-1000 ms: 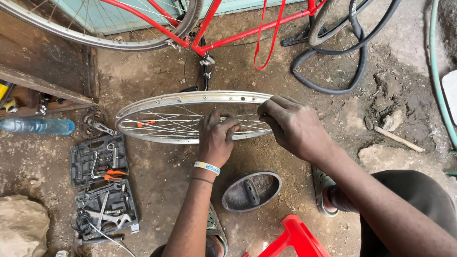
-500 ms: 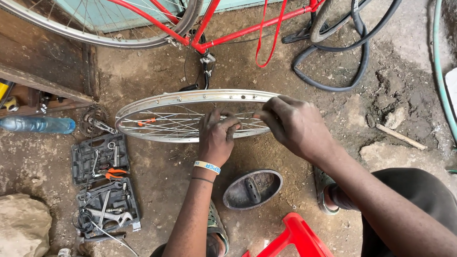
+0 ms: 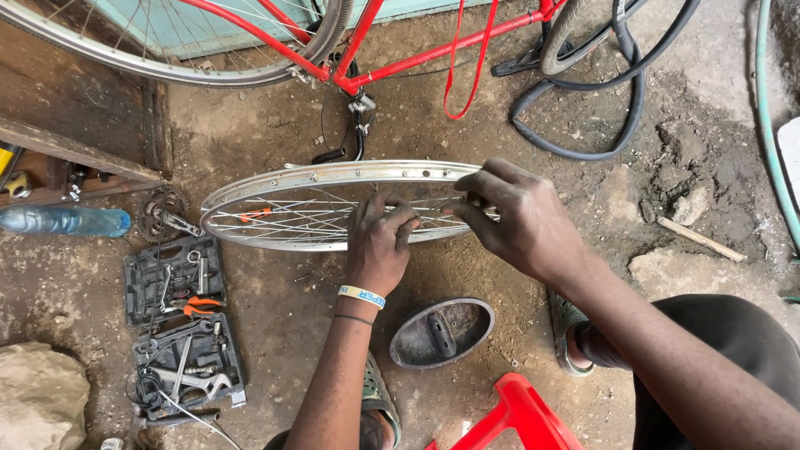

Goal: The person holds a bicycle wheel and uses their hands to adjust the spokes and the rim. They rotate the wheel to access different sections, pressing on the rim and manipulating the spokes to align the wheel.

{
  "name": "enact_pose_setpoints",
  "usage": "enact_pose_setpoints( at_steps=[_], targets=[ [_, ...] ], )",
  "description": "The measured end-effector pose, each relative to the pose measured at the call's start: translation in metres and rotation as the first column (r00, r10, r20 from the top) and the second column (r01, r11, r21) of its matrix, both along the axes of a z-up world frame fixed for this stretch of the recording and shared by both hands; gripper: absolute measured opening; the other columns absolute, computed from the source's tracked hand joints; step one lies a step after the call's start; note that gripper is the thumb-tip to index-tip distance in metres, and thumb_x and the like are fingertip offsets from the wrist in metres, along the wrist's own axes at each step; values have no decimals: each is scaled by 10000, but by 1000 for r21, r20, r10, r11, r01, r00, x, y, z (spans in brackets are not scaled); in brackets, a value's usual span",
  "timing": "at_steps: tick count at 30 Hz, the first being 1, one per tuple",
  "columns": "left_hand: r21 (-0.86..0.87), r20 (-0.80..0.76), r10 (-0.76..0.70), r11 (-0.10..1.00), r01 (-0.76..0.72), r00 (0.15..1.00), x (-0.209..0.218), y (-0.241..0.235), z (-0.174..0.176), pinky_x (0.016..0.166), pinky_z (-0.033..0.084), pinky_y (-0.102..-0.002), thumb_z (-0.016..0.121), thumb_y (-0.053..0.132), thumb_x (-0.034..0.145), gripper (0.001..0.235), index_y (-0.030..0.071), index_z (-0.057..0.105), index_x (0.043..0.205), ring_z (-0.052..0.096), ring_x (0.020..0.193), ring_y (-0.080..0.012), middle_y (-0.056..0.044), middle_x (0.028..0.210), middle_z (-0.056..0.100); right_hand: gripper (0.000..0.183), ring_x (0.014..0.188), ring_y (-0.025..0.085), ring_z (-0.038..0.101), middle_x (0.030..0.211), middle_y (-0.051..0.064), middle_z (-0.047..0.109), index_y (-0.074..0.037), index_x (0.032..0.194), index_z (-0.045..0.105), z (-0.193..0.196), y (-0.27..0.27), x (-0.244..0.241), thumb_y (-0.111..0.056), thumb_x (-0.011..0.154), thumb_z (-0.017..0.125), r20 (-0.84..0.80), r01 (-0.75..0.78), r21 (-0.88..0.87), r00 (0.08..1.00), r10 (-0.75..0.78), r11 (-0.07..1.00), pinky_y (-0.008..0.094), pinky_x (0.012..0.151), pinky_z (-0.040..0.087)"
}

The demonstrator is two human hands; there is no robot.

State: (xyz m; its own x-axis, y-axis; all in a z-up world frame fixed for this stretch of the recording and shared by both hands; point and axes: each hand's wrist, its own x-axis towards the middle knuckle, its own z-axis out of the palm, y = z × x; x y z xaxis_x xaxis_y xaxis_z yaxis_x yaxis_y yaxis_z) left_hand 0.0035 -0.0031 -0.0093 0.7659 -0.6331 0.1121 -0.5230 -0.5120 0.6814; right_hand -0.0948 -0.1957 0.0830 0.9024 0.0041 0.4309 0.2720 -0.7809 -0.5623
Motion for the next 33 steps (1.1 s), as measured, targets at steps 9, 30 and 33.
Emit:
enact_pose_setpoints(
  at_steps=[9,30,33],
  targets=[
    [0,-3,-3,1000,3,1000,-1,0,0,1034,421,-554,657,151,960,127,175,694,841,587,1185,-387,-47,1107,598,77,698,305,722,782,109,691,-55,891,737,4,0,2,11,918,709,10,16,-105,1000,-15,994,366,587,566],
    [-7,-30,3,1000,-3,1000,-1,2,-2,1046,427,-565,663,153,951,114,171,700,845,578,1200,-401,-57,1127,605,43,677,367,728,769,141,715,-29,896,741,10,-2,2,-9,904,704,-73,6,-87,997,-12,996,405,574,564],
    [-18,-50,22,1000,-23,998,0,1,-1,1028,443,-552,651,133,961,136,158,692,834,590,1193,-398,-57,1117,607,113,733,348,733,825,125,719,-50,900,747,11,-2,2,43,898,683,16,-67,-76,998,68,995,385,615,576]
  ],
)
